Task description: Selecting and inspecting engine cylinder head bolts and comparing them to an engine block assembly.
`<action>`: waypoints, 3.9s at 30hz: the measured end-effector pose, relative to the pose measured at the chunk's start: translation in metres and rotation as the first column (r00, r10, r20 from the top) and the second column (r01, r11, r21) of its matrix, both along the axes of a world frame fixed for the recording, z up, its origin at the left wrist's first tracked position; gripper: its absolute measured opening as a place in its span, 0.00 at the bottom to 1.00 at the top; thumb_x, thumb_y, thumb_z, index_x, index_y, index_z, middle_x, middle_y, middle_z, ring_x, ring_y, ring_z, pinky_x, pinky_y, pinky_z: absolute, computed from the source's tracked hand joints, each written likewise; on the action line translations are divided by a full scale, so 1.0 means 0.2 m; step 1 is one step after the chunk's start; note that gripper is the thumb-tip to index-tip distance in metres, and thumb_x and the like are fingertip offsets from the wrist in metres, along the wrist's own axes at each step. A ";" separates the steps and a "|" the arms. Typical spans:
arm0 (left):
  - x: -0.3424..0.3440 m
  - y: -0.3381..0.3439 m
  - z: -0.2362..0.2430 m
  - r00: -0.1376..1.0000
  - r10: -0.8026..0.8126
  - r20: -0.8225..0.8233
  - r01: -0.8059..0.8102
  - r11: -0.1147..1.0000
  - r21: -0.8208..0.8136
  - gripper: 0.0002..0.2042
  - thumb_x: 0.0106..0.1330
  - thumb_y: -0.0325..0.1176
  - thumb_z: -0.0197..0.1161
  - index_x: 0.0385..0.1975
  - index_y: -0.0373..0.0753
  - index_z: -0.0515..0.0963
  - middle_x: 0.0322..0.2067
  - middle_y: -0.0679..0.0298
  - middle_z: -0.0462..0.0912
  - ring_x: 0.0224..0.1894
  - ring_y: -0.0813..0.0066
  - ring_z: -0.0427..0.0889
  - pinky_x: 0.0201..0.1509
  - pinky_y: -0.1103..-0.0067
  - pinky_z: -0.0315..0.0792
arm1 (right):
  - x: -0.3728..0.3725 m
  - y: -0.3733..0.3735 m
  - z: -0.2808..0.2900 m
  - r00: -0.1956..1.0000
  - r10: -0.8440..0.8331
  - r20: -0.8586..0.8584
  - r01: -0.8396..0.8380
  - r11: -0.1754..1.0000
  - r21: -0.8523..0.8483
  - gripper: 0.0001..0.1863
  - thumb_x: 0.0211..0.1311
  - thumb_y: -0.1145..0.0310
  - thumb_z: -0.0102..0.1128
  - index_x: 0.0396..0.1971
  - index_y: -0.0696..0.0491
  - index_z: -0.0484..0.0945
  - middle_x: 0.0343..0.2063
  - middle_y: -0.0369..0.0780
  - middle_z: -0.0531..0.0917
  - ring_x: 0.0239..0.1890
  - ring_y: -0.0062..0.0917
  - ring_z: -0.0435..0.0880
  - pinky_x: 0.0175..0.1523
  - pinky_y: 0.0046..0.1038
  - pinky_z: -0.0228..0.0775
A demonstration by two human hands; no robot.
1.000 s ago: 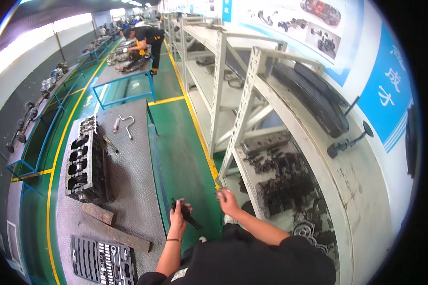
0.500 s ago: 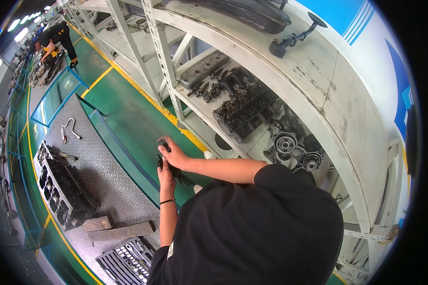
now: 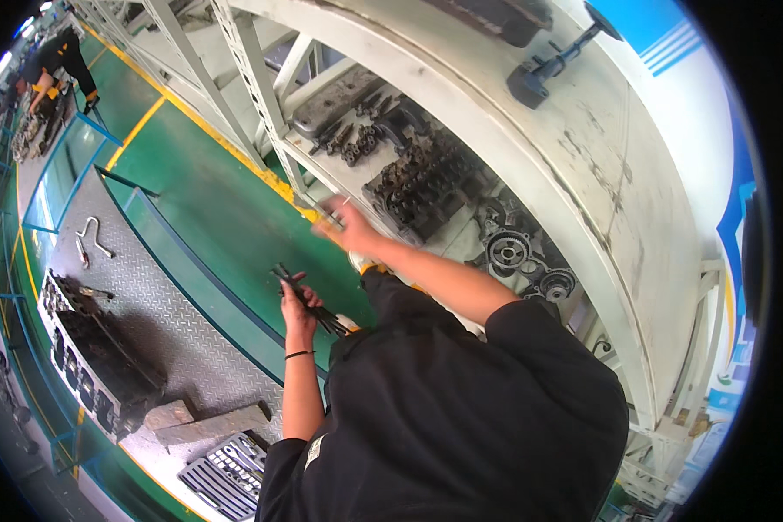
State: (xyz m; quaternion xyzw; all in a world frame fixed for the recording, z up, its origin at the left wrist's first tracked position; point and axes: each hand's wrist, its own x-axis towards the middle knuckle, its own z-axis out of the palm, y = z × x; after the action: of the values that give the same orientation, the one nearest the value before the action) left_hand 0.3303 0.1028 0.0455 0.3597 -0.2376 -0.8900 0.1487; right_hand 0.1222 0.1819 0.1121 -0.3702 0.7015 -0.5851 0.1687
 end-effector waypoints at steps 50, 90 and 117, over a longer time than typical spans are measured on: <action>0.76 -0.11 0.27 0.887 0.288 0.361 0.016 0.762 -0.648 0.07 0.68 0.35 0.57 0.37 0.40 0.72 0.28 0.70 0.78 0.25 0.86 0.71 0.26 0.86 0.64 | 1.08 -0.43 -0.05 0.928 0.197 0.317 -0.265 0.946 0.185 0.13 0.60 0.65 0.58 0.34 0.61 0.79 0.33 0.41 0.81 0.33 0.24 0.79 0.40 0.27 0.71; 1.43 0.49 -0.72 0.517 0.002 0.856 0.175 0.979 -0.108 0.09 0.65 0.37 0.57 0.30 0.38 0.77 0.18 0.63 0.77 0.19 0.69 0.75 0.22 0.73 0.69 | -0.85 0.05 -0.44 0.947 -0.157 -0.280 0.317 0.312 0.896 0.24 0.58 0.51 0.56 0.43 0.58 0.78 0.43 0.53 0.80 0.48 0.49 0.78 0.51 0.45 0.71; 1.70 0.30 -0.55 0.611 0.320 0.724 -0.174 0.947 -0.271 0.10 0.61 0.36 0.63 0.31 0.35 0.76 0.20 0.67 0.75 0.18 0.78 0.69 0.20 0.79 0.62 | -0.65 -0.04 -0.40 0.925 -0.015 -0.379 0.375 0.182 0.909 0.14 0.64 0.64 0.49 0.37 0.59 0.79 0.39 0.50 0.81 0.38 0.43 0.80 0.37 0.44 0.72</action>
State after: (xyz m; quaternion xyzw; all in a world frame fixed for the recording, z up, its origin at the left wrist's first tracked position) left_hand 0.6701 0.1638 -0.0654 0.7137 -0.3023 -0.6033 0.1878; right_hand -0.0087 0.1741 0.0320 -0.1673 0.9684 0.0288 0.1828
